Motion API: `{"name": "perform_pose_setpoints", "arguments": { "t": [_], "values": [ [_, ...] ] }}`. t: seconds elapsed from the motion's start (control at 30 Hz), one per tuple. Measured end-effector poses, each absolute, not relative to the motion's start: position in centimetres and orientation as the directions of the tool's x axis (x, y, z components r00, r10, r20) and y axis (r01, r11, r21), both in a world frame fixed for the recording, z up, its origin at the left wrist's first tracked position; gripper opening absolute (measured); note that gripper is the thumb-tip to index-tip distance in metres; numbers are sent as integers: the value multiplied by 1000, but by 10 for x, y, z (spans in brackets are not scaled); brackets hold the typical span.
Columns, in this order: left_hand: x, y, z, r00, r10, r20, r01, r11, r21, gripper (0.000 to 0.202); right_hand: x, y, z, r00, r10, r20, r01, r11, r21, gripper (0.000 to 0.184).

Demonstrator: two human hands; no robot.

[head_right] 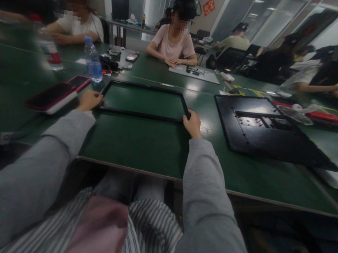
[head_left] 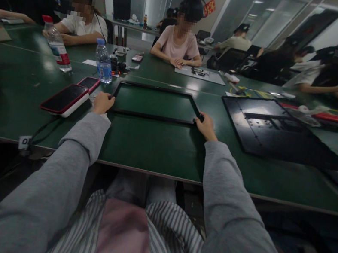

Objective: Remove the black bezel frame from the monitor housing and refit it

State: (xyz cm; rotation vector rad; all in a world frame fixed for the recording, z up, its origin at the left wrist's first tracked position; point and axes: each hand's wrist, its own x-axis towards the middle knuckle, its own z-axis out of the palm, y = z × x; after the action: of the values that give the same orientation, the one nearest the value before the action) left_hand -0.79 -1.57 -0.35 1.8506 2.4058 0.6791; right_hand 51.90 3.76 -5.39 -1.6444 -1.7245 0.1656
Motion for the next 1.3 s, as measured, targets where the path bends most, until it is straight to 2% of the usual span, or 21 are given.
{"name": "perform_pose_setpoints", "arguments": {
  "t": [0.1,0.33,0.9,1.3],
  "values": [
    [-7,-14,-4,-347,912,218,892,249,379,49,519,38,-54,76,905,419,808,191,-558,52],
    [-9,-9,-9,-339,911,234,880,220,420,49,515,37,-53,80,899,430,836,174,-520,53],
    [-7,-11,-6,-331,915,230,888,219,405,55,516,34,-50,72,906,418,810,192,-554,52],
    [-7,-12,-6,-346,907,239,866,212,452,49,508,24,-41,97,905,414,789,184,-586,53]
  ]
}}
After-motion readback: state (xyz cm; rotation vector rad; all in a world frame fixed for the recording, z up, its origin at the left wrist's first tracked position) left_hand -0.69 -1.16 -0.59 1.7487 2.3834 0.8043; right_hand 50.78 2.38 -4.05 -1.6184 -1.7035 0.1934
